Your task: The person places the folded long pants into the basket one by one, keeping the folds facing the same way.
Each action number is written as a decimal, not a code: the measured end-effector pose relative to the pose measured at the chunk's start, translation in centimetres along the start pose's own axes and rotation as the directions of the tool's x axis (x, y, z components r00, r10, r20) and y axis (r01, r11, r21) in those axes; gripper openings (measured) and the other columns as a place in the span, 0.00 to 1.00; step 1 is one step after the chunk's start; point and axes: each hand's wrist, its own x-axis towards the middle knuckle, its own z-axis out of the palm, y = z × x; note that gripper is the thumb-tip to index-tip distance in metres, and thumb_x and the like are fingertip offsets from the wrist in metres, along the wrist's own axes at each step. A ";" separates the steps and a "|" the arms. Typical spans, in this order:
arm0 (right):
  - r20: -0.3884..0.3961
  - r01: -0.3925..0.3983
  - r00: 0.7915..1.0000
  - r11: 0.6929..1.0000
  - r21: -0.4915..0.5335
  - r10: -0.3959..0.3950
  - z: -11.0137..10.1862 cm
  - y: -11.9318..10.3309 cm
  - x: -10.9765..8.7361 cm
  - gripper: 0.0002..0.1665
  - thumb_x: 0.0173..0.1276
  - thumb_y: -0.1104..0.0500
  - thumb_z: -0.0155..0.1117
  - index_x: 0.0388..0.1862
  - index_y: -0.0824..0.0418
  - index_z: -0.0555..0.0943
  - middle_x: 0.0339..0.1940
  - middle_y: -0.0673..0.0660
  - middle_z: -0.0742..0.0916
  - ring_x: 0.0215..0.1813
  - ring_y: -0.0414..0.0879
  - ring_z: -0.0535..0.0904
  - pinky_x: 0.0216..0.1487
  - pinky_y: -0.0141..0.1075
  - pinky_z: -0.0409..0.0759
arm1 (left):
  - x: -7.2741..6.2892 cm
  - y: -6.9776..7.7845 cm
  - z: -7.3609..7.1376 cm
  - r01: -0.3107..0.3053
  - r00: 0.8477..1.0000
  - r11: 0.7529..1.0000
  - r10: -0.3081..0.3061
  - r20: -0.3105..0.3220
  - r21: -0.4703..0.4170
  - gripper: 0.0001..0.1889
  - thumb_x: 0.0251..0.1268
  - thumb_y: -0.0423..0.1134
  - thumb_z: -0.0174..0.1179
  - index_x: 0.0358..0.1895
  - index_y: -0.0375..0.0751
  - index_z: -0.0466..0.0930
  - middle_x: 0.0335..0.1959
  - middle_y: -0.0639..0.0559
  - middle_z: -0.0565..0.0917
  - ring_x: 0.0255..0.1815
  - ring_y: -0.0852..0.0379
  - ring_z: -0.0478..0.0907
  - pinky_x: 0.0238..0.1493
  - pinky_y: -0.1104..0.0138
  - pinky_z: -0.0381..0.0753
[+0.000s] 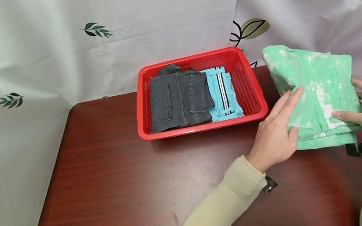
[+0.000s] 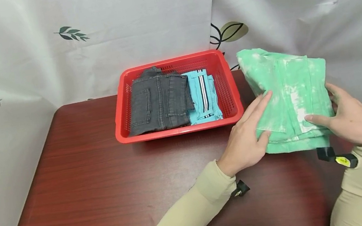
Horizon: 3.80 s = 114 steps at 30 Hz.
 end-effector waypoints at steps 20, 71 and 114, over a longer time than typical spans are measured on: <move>0.001 0.001 1.000 1.000 0.019 -0.001 -0.1 -1.7 -0.4 0.57 0.75 0.49 0.62 0.82 0.65 0.34 0.66 0.87 0.65 0.56 0.81 0.71 0.24 0.31 0.76 | -0.1 0.5 -1.8 -0.029 0.998 0.999 0.030 -0.050 0.028 0.47 0.66 0.29 0.59 0.82 0.49 0.41 0.81 0.56 0.53 0.78 0.70 0.49 0.45 0.83 0.74; -0.120 0.048 0.992 0.993 0.108 -0.035 0.3 -7.9 -1.7 0.55 0.73 0.47 0.63 0.83 0.54 0.38 0.68 0.82 0.70 0.52 0.47 0.83 0.30 0.11 0.64 | -1.9 1.1 -7.5 -0.064 0.991 0.998 0.065 -0.113 0.013 0.44 0.68 0.27 0.56 0.83 0.49 0.42 0.81 0.60 0.52 0.47 0.63 0.71 0.18 0.77 0.64; -0.318 0.244 0.937 0.920 0.305 -0.143 2.5 -12.7 -0.4 0.49 0.64 0.56 0.74 0.80 0.44 0.60 0.51 0.48 0.82 0.37 0.24 0.79 0.35 0.16 0.73 | -3.3 -1.0 -11.7 -0.137 0.954 0.990 0.140 -0.264 0.031 0.43 0.64 0.23 0.56 0.81 0.44 0.49 0.81 0.57 0.55 0.78 0.66 0.52 0.43 0.73 0.69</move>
